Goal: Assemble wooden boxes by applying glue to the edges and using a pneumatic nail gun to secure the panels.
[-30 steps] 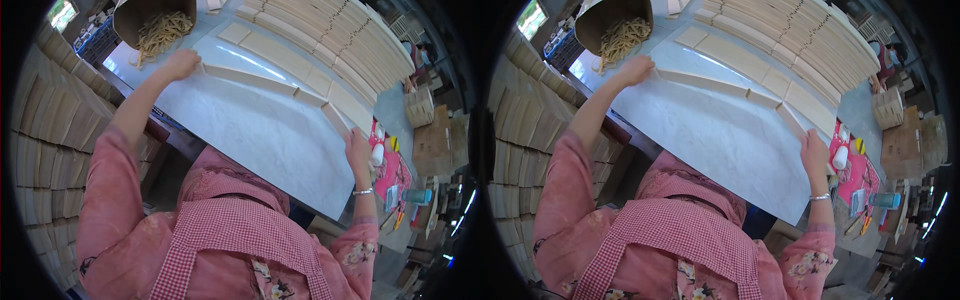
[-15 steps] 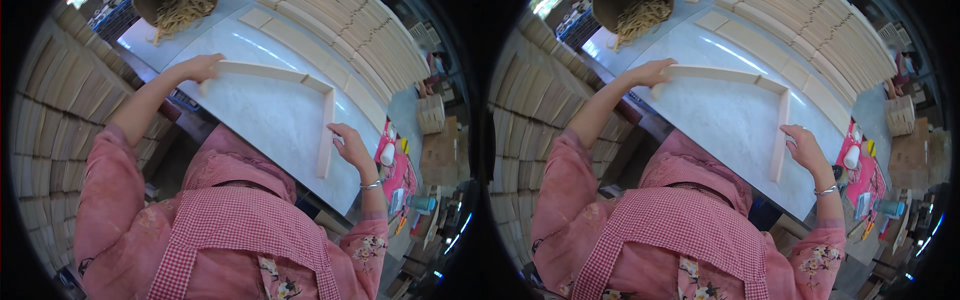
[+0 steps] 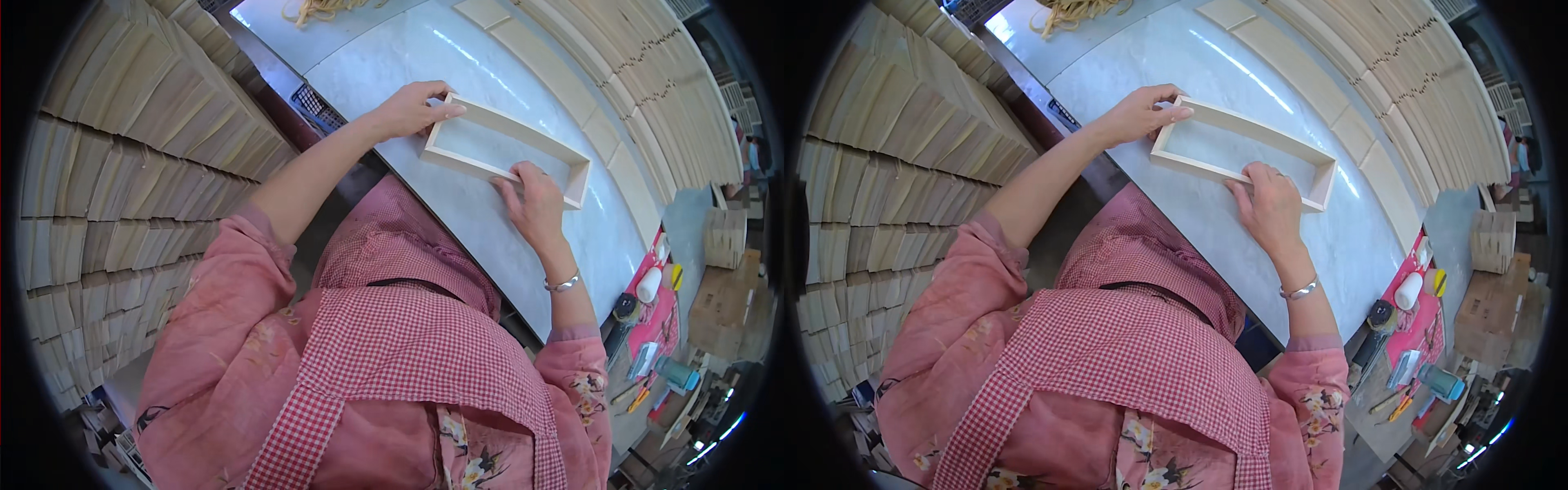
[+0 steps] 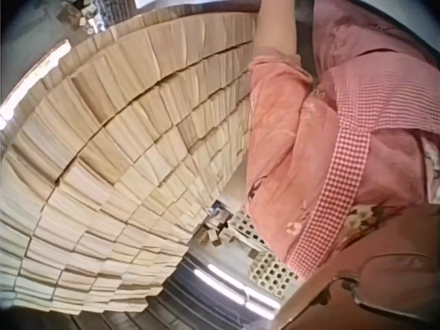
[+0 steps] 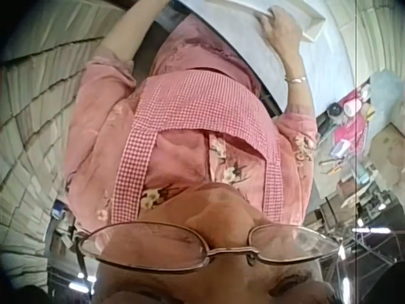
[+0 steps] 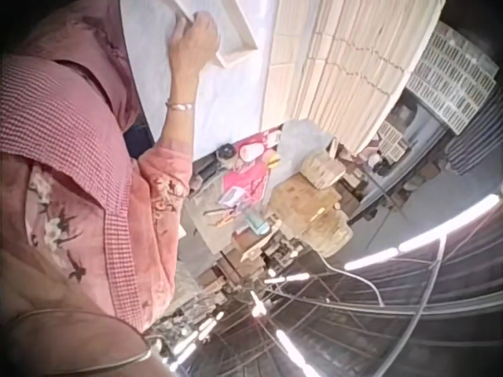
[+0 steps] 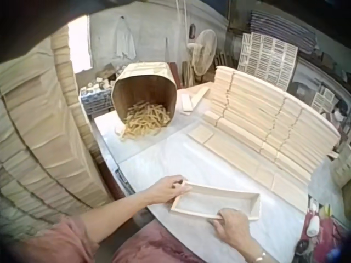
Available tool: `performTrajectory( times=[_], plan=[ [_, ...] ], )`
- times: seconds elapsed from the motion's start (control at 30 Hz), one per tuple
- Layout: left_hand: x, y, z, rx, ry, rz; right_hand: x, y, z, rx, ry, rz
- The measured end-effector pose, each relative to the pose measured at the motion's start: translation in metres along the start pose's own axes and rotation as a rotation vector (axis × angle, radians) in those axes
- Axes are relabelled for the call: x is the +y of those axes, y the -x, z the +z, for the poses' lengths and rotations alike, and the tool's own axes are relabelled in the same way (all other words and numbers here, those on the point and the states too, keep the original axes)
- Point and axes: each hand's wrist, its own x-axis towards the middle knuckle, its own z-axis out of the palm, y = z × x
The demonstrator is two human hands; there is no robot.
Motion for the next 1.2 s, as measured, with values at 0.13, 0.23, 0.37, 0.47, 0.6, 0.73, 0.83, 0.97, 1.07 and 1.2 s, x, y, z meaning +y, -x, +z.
performTrajectory(
  times=[0.13, 0.23, 0.37, 0.47, 0.6, 0.73, 0.83, 0.97, 1.07, 1.2],
  plan=[
    [-0.005, 0.002, 0.005, 0.070, -0.017, 0.041, -0.001, -0.001, -0.001, 0.026, 0.015, -0.022],
    [-0.006, 0.000, 0.005, 0.077, 0.010, 0.057, 0.001, -0.002, -0.002, -0.032, 0.013, 0.009],
    [-0.009, 0.010, -0.011, -0.102, 0.121, 0.026, 0.003, 0.001, -0.006, 0.049, -0.069, -0.062],
    [-0.002, 0.026, -0.026, -0.235, -0.041, 0.051, 0.034, 0.011, -0.029, 0.130, -0.055, 0.002],
    [-0.006, 0.029, -0.022, -0.235, -0.170, 0.128, 0.087, 0.035, -0.065, 0.270, -0.036, 0.203],
    [-0.003, 0.026, -0.020, -0.258, -0.226, 0.086, 0.122, 0.050, -0.070, -0.052, -0.348, 0.498],
    [0.001, 0.026, -0.019, -0.259, -0.207, 0.055, 0.127, 0.033, -0.073, -0.141, -0.427, 0.551],
    [0.008, 0.026, -0.017, -0.248, -0.198, 0.002, 0.133, 0.024, -0.073, -0.236, -0.528, 0.582],
    [0.010, 0.024, -0.015, -0.239, -0.215, -0.031, 0.137, 0.026, -0.072, -0.225, -0.560, 0.551],
    [0.002, 0.022, -0.017, -0.161, -0.200, 0.055, 0.130, 0.029, -0.074, -0.228, -0.638, 0.525]
  ],
)
